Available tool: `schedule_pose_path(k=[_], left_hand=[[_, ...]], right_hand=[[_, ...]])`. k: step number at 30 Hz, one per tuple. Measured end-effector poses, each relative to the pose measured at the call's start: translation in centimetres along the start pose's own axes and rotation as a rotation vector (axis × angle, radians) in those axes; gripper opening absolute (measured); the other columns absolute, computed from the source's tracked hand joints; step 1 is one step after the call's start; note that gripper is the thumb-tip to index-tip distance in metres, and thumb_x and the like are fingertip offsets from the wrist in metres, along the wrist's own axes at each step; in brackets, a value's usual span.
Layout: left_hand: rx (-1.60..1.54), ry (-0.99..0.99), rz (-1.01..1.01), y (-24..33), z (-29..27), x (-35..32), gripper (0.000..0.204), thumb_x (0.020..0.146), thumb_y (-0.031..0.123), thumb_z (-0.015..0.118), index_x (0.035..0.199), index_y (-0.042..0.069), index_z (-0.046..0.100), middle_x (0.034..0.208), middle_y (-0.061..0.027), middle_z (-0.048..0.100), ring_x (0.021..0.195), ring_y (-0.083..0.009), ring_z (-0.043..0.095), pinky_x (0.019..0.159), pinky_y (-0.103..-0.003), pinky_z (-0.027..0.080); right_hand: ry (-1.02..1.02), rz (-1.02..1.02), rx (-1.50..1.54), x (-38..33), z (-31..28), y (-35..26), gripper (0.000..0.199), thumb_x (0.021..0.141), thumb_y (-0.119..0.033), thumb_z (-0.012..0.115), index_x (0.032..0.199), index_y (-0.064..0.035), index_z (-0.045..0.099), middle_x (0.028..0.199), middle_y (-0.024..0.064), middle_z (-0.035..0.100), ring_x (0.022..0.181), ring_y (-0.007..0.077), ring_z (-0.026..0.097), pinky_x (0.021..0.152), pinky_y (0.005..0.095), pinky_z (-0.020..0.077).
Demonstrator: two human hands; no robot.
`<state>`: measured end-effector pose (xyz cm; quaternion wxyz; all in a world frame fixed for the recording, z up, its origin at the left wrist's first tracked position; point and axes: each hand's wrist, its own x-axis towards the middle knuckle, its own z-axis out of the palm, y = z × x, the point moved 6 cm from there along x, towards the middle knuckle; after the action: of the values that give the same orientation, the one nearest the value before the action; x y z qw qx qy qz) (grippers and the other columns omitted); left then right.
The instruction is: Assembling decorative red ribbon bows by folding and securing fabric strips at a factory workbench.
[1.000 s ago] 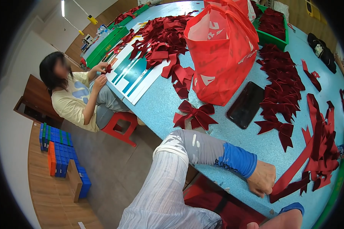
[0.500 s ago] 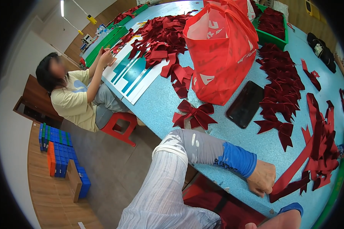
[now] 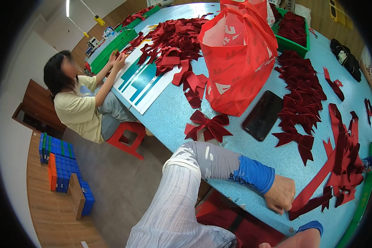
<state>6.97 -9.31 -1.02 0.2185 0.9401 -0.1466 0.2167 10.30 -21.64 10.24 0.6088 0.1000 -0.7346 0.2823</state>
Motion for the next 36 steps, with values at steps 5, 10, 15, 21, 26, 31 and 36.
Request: schedule_pose_path(k=[5, 10, 15, 21, 26, 31, 36], left_hand=[[-0.007, 0.004, -0.016, -0.1, -0.1, -0.3, 0.027, 0.078, 0.029, 0.064, 0.064, 0.007, 0.059, 0.063, -0.008, 0.061, 0.065, -0.0251, 0.063, 0.054, -0.038, 0.049], [-0.002, 0.013, -0.008, 0.0, -0.2, -0.2, 0.024, 0.074, 0.027, 0.066, 0.064, 0.006, 0.059, 0.063, -0.009, 0.061, 0.066, -0.0256, 0.063, 0.055, -0.038, 0.049], [-0.035, 0.091, 0.1, -0.5, 0.4, 0.1, 0.022, 0.065, 0.025, 0.068, 0.065, 0.005, 0.059, 0.062, -0.0093, 0.06, 0.063, -0.0257, 0.062, 0.052, -0.039, 0.048], [-0.002, 0.068, -0.009, -1.5, 1.7, -0.3, 0.02, 0.055, 0.022, 0.068, 0.065, 0.007, 0.059, 0.058, -0.0085, 0.058, 0.056, -0.0267, 0.059, 0.044, -0.039, 0.043], [0.073, 0.124, 0.074, -0.7, 0.5, -0.4, 0.018, 0.053, 0.02, 0.068, 0.064, 0.009, 0.059, 0.056, -0.008, 0.057, 0.054, -0.027, 0.059, 0.042, -0.04, 0.042], [0.095, 0.092, 0.105, -0.5, 0.3, -0.3, 0.019, 0.053, 0.021, 0.069, 0.064, 0.009, 0.059, 0.057, -0.0071, 0.057, 0.055, -0.0263, 0.06, 0.042, -0.039, 0.042], [0.12, 0.115, 0.095, -0.6, 0.4, -0.2, 0.018, 0.052, 0.021, 0.069, 0.063, 0.01, 0.059, 0.057, -0.0066, 0.057, 0.056, -0.0252, 0.06, 0.043, -0.038, 0.043]], right_hand=[[-0.321, -0.461, -0.598, 2.6, 1.2, 1.7, 0.035, 0.097, -0.026, 0.037, 0.12, -0.005, 0.054, 0.116, 0.0045, 0.061, 0.1, 0.0141, 0.058, 0.087, 0.0281, 0.0419], [-0.586, -0.848, -1.077, 4.9, 3.2, 5.4, 0.036, 0.096, -0.026, 0.039, 0.117, -0.0033, 0.058, 0.111, 0.0055, 0.065, 0.102, 0.0141, 0.06, 0.086, 0.029, 0.0435], [-0.778, -0.174, -0.562, 2.2, 4.8, 11.6, 0.018, 0.075, -0.016, 0.061, 0.088, -0.0056, 0.065, 0.087, 0.0074, 0.062, 0.067, 0.0151, 0.056, 0.058, 0.0255, 0.0416], [-0.934, 0.078, -0.691, -3.3, 6.9, 14.9, 0.017, 0.073, -0.016, 0.058, 0.084, -0.0036, 0.062, 0.071, 0.0032, 0.049, 0.059, 0.0135, 0.047, 0.051, 0.0255, 0.0358], [-0.882, 0.207, -0.772, -3.6, 6.5, 15.8, 0.012, 0.072, -0.015, 0.059, 0.078, -0.0044, 0.06, 0.067, 0.0012, 0.042, 0.059, 0.0121, 0.048, 0.05, 0.0246, 0.0358], [-0.934, 0.208, -0.809, -3.5, 6.8, 15.8, 0.021, 0.069, -0.015, 0.06, 0.086, -0.0025, 0.063, 0.068, 0.0007, 0.043, 0.06, 0.0115, 0.048, 0.051, 0.0237, 0.0363], [-0.937, 0.204, -0.81, -3.5, 6.7, 15.7, 0.022, 0.069, -0.015, 0.06, 0.087, -0.0027, 0.063, 0.068, 0.0007, 0.043, 0.06, 0.0119, 0.048, 0.051, 0.0239, 0.0364]])
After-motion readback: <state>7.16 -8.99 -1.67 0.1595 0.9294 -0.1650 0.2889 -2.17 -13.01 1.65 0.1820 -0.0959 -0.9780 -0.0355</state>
